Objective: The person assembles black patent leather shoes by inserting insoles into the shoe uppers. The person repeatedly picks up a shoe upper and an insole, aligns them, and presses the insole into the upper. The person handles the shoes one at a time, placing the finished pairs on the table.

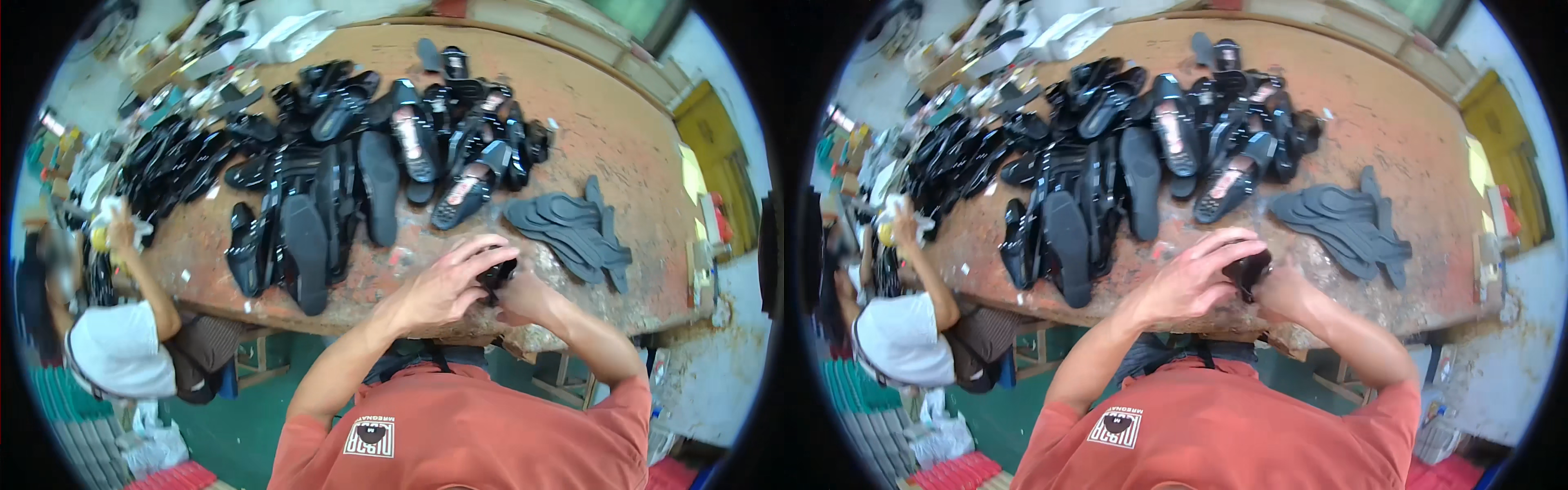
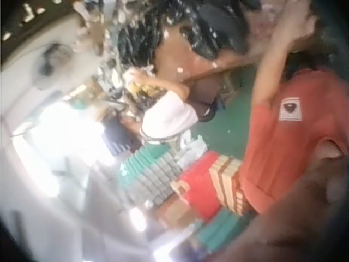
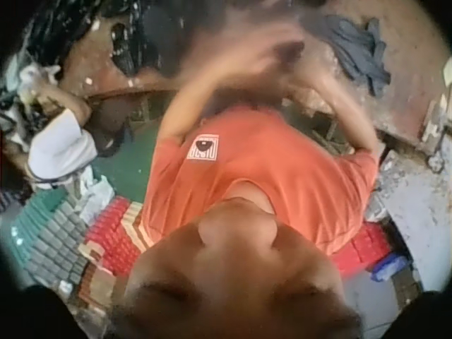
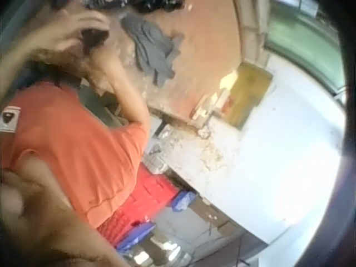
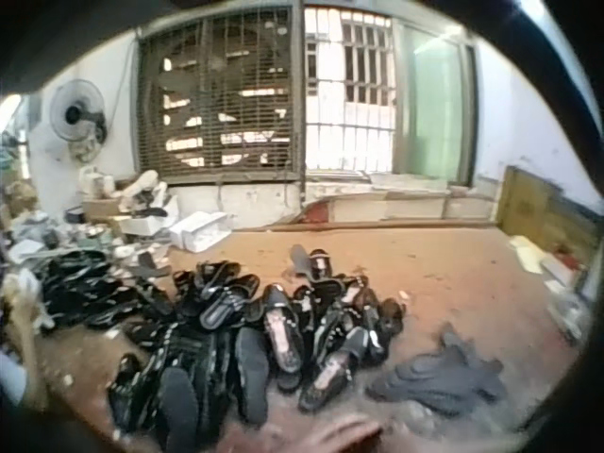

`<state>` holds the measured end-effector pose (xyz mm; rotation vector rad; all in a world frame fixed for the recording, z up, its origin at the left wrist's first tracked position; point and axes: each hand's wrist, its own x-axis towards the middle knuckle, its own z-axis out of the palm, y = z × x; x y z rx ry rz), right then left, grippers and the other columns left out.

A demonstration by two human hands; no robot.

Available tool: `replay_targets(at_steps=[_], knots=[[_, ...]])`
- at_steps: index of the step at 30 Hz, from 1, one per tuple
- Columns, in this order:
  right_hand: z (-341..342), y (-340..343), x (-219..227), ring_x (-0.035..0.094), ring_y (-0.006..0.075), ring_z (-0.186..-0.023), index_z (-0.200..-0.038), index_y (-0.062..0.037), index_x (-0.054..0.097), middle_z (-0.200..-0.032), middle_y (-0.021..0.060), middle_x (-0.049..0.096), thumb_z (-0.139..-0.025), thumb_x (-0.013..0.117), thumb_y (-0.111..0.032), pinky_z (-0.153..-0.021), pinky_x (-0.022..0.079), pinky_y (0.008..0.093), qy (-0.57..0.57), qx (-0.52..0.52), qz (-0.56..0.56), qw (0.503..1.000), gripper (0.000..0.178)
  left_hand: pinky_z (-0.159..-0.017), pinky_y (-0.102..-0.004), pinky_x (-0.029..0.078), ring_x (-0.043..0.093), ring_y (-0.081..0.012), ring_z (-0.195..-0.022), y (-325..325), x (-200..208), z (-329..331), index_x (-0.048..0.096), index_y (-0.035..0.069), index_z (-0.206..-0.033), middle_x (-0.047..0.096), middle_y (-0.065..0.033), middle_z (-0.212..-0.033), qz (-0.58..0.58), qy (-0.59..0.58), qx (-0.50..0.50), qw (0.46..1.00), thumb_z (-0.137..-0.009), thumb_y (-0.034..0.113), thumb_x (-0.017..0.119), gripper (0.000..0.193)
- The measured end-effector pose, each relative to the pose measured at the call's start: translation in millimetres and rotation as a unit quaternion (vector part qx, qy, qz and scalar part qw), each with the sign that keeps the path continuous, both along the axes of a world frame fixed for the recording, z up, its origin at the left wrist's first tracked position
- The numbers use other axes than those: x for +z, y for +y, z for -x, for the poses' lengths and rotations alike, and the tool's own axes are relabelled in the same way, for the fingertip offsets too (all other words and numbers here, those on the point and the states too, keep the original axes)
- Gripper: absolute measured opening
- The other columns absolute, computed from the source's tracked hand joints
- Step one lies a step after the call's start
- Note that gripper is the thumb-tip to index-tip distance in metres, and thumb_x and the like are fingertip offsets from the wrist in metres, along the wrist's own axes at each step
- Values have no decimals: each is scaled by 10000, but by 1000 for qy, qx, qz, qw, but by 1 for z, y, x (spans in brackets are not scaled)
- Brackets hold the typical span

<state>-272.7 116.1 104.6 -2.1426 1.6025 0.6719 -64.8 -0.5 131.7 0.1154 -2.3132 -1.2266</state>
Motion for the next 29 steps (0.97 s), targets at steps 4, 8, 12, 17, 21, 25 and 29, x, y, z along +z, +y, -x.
replay_targets(at_steps=[4, 8, 12, 17, 21, 25, 29], knots=[[-31, -24, -3, 526, 246, -1500, -1590, -257, 543, -1679, -15, 476, -915, 784, -329, -1171, 385, 731, 151, 78, -179, 969, 720, -1159, -452, 491, 578, -350, -1393, -7, -8, -23, 599, 90, -1468, 567, -148, -1480, -5, 4, -1, 1000, -771, -13, 851, 748], [43, 8, -2, 634, 331, -1354, -1329, -120, 722, -1432, 111, 667, -904, 748, -90, -1164, 487, 518, -394, -49, 405, 823, 427, -1090, -458, 543, 626, -322, -1274, -33, -38, -122, 543, 89, -1214, 596, -196, -1388, -83, 159, 262, 948, -785, 65, 925, 575], [161, 14, -27, 556, 402, -1414, -1475, -134, 637, -1533, 178, 565, -890, 841, -256, -1159, 479, 511, -174, -405, 484, 756, 632, -1025, -423, 583, 637, -241, -1179, -112, -57, -233, 525, 87, -1281, 588, -138, -1283, -218, 304, 503, 779, -980, 157, 812, 421], [171, -16, -42, 536, 430, -1434, -1585, -196, 539, -1542, 224, 572, -835, 833, -629, -1155, 475, 573, -38, -373, 343, 861, 915, -1064, -453, 549, 638, -326, -1218, -172, -60, -223, 567, -24, -1404, 604, -216, -1333, 38, -33, 735, 676, -979, 277, 826, 582], [193, -5, -78, 759, 412, -966, -1398, -99, 603, -1087, 198, 774, -1045, 665, -346, -814, 621, 510, -8, -259, 469, 844, 435, -1153, -496, 450, 583, -390, -1313, -113, -32, -82, 607, -39, -1353, 607, -228, -1324, 337, 40, 626, 703, -930, 112, 757, 473], [212, -24, -75, 736, 494, -788, -1208, -86, 592, -855, 229, 763, -1057, 605, -254, -731, 601, 596, -59, -348, 425, 834, 226, -1278, -561, 322, 416, -395, -1547, -20, -66, 83, 576, 94, -1529, 444, -162, -1675, 234, -20, 159, 959, -923, 246, 755, 650], [220, -30, -35, 765, 435, -913, -1281, -70, 683, -915, 280, 765, -1059, 613, -208, -775, 615, 512, -155, -426, 495, 741, 271, -1318, -633, 204, 238, -370, -1648, 8, -125, 166, 419, 154, -1660, 298, -131, -1773, 288, -154, 59, 943, -980, 392, 724, 781]])
